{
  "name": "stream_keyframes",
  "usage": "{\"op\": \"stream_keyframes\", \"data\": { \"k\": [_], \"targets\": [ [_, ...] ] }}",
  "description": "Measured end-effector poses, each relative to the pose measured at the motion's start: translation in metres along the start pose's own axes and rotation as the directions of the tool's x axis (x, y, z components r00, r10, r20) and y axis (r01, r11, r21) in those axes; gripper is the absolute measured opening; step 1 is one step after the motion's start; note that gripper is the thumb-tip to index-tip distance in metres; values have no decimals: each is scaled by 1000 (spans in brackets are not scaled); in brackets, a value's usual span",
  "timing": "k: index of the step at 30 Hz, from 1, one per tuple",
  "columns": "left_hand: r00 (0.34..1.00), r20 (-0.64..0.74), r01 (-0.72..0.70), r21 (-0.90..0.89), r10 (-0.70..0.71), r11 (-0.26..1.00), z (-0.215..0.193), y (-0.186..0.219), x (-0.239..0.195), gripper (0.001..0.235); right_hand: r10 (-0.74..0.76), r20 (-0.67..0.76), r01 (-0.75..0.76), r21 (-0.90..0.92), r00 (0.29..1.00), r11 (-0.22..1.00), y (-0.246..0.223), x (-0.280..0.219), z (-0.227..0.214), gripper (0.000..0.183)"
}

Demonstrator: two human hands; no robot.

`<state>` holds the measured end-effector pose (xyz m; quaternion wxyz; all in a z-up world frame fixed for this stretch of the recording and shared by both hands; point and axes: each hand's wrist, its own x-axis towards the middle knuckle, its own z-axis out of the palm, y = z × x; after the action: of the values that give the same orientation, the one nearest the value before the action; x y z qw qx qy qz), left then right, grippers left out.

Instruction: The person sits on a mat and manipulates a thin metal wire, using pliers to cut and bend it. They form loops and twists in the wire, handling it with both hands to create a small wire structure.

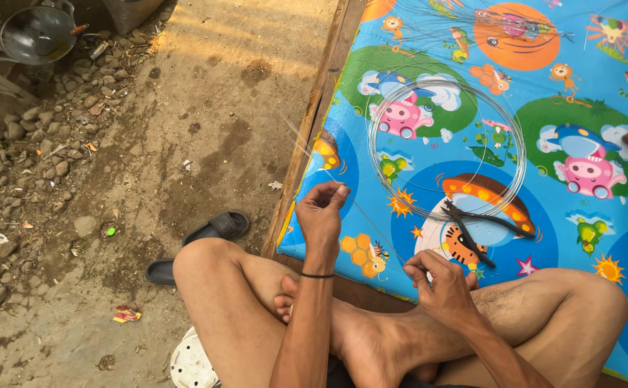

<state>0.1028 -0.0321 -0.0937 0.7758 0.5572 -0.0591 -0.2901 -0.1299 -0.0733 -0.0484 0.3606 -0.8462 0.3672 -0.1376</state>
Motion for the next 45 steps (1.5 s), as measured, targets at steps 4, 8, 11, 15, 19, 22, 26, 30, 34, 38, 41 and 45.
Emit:
{"op": "stream_keyframes", "data": {
  "k": [4,8,11,15,19,22,26,30,34,38,41,45],
  "targets": [
    [998,-45,-34,-34,33,999,-4,7,2,12,-18,3,18,7,1000,1000,-3,-2,8,13],
    [998,-47,-33,17,34,999,-6,15,3,10,34,16,-34,13,999,999,0,-1,15,11],
    [992,-70,-97,82,103,992,-12,26,11,9,-56,-3,55,-33,998,998,6,-1,17,10],
    [977,-155,-124,127,143,984,-33,47,32,8,-69,-21,68,-59,997,996,16,-7,15,7],
    [966,-185,-176,24,178,984,-47,61,42,8,-43,5,43,-97,999,994,21,-8,18,9],
    [939,-234,-220,161,254,962,-51,66,43,9,-95,-4,94,-106,995,990,20,-10,21,9],
    [923,-245,-254,193,297,948,-51,70,43,10,-94,-2,93,-117,996,989,19,-9,23,9],
    [900,-271,-269,269,341,925,-49,71,41,11,-111,-27,107,-130,993,986,17,-12,26,10],
    [897,-225,-332,224,380,916,-54,74,44,10,-197,-48,188,-138,979,972,16,-14,24,9],
    [915,-247,-304,95,318,948,-71,81,57,7,-203,-35,196,-138,979,971,15,-16,19,7],
    [910,-260,-322,47,323,946,-79,81,60,7,-165,-22,160,-130,986,978,12,-17,22,8],
    [903,-280,-322,58,325,945,-80,81,58,7,-194,-20,190,-121,981,974,7,-17,24,9]
  ]
}}
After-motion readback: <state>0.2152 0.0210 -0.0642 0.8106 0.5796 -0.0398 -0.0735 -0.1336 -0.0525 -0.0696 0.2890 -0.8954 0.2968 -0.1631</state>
